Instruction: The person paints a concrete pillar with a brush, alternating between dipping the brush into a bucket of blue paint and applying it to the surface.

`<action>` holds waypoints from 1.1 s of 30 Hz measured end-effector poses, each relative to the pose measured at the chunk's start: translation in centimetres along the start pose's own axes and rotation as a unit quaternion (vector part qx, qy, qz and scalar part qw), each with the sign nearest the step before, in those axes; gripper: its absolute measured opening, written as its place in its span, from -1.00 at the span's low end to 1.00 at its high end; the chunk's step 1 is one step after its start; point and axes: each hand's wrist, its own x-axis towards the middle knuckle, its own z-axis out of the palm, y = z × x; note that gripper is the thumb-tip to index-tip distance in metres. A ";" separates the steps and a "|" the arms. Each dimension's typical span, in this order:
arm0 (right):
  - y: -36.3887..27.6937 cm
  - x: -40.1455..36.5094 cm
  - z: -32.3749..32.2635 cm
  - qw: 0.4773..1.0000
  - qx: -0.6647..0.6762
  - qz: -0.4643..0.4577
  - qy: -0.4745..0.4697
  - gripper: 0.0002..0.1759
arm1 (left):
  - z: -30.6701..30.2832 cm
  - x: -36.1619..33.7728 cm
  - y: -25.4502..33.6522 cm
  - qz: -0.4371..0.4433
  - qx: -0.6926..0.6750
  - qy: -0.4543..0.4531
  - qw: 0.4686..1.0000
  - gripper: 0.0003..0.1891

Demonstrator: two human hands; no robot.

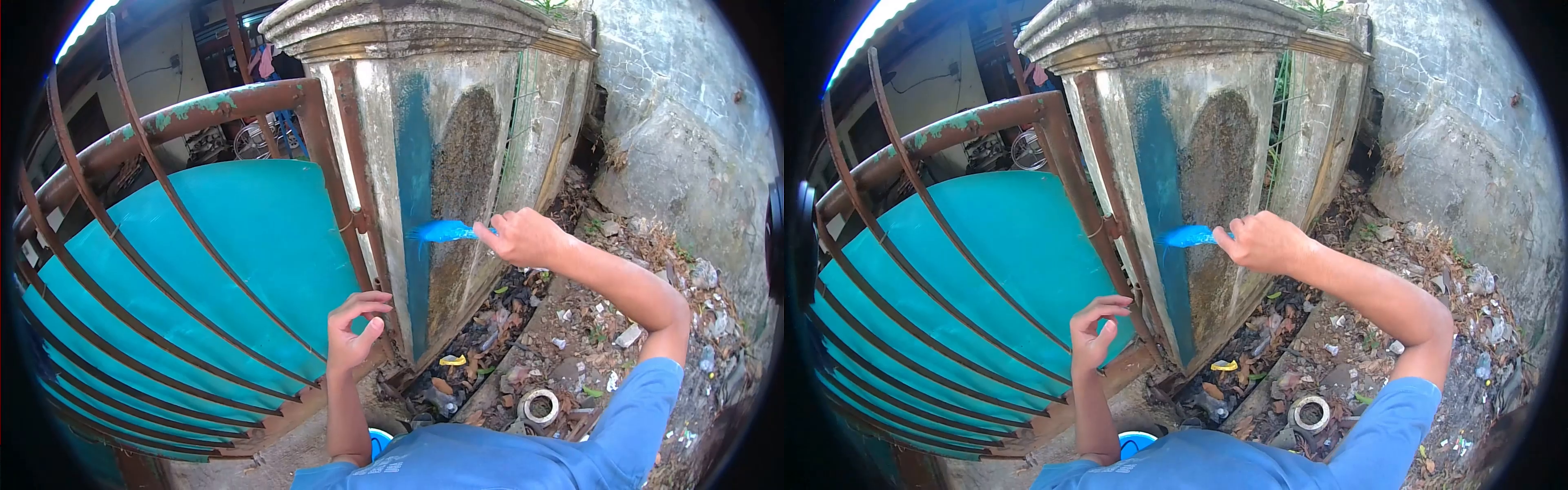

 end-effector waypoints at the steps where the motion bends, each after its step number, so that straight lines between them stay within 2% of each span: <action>1: 0.4 0.4 -0.5 1.000 -0.003 -0.002 0.009 -0.66 | 0.0 0.0 -0.1 -0.003 0.000 0.001 1.000 -0.74; 5: 4.0 3.1 -2.8 0.992 -0.066 0.027 0.100 -0.80 | 0.4 0.0 0.2 -0.002 0.007 -0.002 1.000 -0.74; 11: 7.1 3.3 -7.2 0.959 -0.140 0.093 0.226 -0.68 | -0.1 -0.6 -0.4 -0.005 0.017 0.015 1.000 -0.74; 15: 7.1 2.4 -7.0 0.937 -0.140 0.115 0.299 -0.63 | 0.0 -0.7 -0.5 -0.007 0.013 0.014 1.000 -0.73; 18: 6.5 2.2 -6.1 0.943 -0.146 0.134 0.268 -0.63 | 0.2 -0.6 -0.2 -0.016 0.006 0.012 1.000 -0.72; 19: 6.3 2.2 -5.0 0.955 -0.137 0.129 0.231 -0.63 | 0.2 -0.6 -0.1 -0.017 0.003 0.010 1.000 -0.72; 23: 3.2 1.9 -1.6 0.976 -0.117 0.076 0.170 -0.58 | 0.3 -0.5 -0.1 -0.012 0.001 0.006 1.000 -0.72; 25: 1.9 1.2 -1.1 0.988 -0.101 0.043 0.113 -0.57 | 0.4 -0.6 -0.1 -0.016 0.000 0.004 1.000 -0.72; 28: 1.4 0.2 -1.7 0.994 -0.070 0.010 0.078 -0.59 | 0.6 -0.5 -0.2 -0.023 -0.001 -0.001 1.000 -0.72; 30: 1.8 0.2 -2.0 0.996 -0.054 0.009 0.069 -0.60 | 0.8 -0.5 -0.4 -0.026 -0.002 -0.004 1.000 -0.72; 33: 3.4 1.7 -3.1 0.988 -0.079 0.015 0.130 -0.63 | 1.0 -0.4 -0.6 -0.031 -0.008 -0.006 0.999 -0.72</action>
